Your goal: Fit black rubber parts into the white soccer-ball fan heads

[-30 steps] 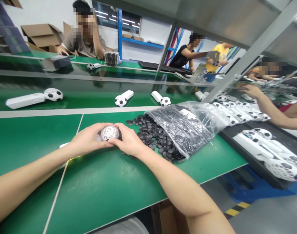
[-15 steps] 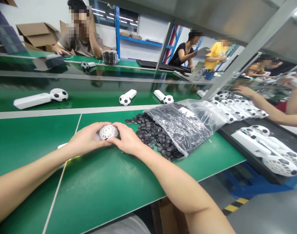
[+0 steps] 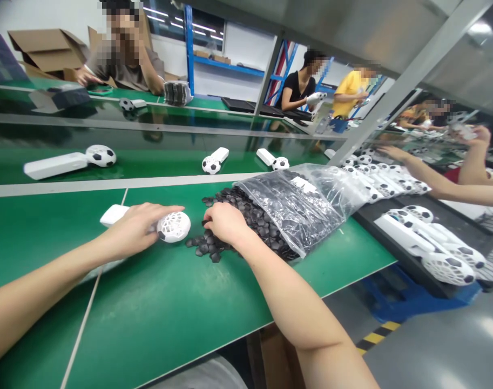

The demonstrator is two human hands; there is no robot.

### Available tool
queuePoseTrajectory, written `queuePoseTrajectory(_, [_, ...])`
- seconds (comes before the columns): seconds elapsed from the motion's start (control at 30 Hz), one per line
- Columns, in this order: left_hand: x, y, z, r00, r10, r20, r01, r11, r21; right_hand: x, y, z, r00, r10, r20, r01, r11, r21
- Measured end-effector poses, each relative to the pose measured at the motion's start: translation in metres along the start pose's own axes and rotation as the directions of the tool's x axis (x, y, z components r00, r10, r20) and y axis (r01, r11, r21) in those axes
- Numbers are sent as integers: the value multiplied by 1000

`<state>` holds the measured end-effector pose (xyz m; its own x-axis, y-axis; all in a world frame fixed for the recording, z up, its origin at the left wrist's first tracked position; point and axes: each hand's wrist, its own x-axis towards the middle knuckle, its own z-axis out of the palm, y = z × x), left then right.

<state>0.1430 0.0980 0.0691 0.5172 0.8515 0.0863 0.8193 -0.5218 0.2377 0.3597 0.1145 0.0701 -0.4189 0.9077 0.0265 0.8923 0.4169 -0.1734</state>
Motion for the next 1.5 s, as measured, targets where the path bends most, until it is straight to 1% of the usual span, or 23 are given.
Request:
queuePoseTrajectory(0.1, [0, 0, 1, 1000, 4, -2, -4, 1000, 1, -3, -8, 2, 996, -88, -19, 84, 987, -140])
queuePoseTrajectory(0.13, [0, 0, 1, 1000, 6, -4, -6, 1000, 0, -5, -10, 2, 994, -107, -28, 101, 983, -153])
queuePoseTrajectory(0.2, [0, -2, 1, 1000, 11, -6, -11, 1000, -4, -6, -13, 2, 991, -119, -60, 112, 987, -111])
queuePoseTrajectory(0.27, [0, -5, 0, 1000, 14, -10, -14, 1000, -9, -7, -12, 0, 987, -107, -117, 109, 994, 11])
queuePoseTrajectory(0.33, [0, -11, -1, 1000, 12, -21, -12, 1000, -7, -6, -11, -1, 982, -82, -172, 114, 975, 191])
queuePoseTrajectory(0.43, [2, -20, 0, 1000, 9, -29, -9, 1000, -8, -4, -9, -2, 977, -70, -200, 157, 874, 459])
queuePoseTrajectory(0.5, [3, -24, 1, 999, 18, -33, -18, 1000, -14, -3, -10, -1, 964, -125, -236, 235, 815, 530])
queuePoseTrajectory(0.53, [3, -25, 1, 999, 24, -36, -25, 1000, -18, -3, -10, 0, 948, -162, -272, 287, 807, 517])
queuePoseTrajectory(0.6, [3, -24, 3, 998, 37, -41, -38, 999, -29, -3, -13, 1, 899, -229, -373, 381, 827, 413])
queuePoseTrajectory(0.67, [2, -22, 3, 999, 46, -28, -48, 998, -49, -5, -16, 1, 848, -258, -462, 428, 849, 310])
queuePoseTrajectory(0.7, [2, -20, 4, 998, 53, -18, -54, 997, -61, -6, -18, 1, 829, -265, -492, 445, 846, 295])
queuePoseTrajectory(0.77, [0, -17, 4, 997, 72, 5, -72, 994, -82, -8, -22, 2, 811, -296, -504, 497, 804, 327])
queuePoseTrajectory(0.83, [-1, -12, 3, 995, 94, 21, -91, 990, -104, -8, -25, 4, 800, -355, -484, 555, 744, 372])
queuePoseTrajectory(0.9, [-2, -9, 4, 996, 89, 24, -85, 988, -129, -8, -27, 8, 786, -404, -468, 593, 706, 387])
queuePoseTrajectory(0.93, [-2, -7, 4, 998, 68, 17, -65, 988, -143, -7, -27, 11, 786, -410, -462, 597, 696, 399])
queuePoseTrajectory(1.0, [-2, -3, 6, 1000, 16, -8, -17, 986, -166, -4, -28, 16, 806, -383, -451, 577, 676, 459])
queuePoseTrajectory(1.1, [-1, 2, 7, 999, -23, -49, 13, 982, -186, 1, -27, 22, 872, -260, -415, 475, 656, 586])
queuePoseTrajectory(1.17, [-1, 4, 7, 998, -26, -59, 14, 981, -195, 2, -28, 23, 899, -194, -394, 417, 655, 630])
queuePoseTrajectory(1.2, [-1, 4, 7, 998, -26, -56, 14, 980, -200, 3, -28, 23, 903, -189, -385, 408, 658, 633])
queuePoseTrajectory(1.33, [-2, 3, 5, 999, 7, -32, -14, 978, -207, 3, -28, 23, 902, -258, -346, 427, 660, 619])
queuePoseTrajectory(1.4, [-2, 3, 4, 999, 9, -34, -16, 978, -210, 2, -28, 24, 908, -253, -335, 414, 670, 616])
queuePoseTrajectory(1.5, [-2, 5, 3, 999, -7, -48, -4, 975, -224, 1, -29, 27, 903, -233, -360, 413, 695, 588])
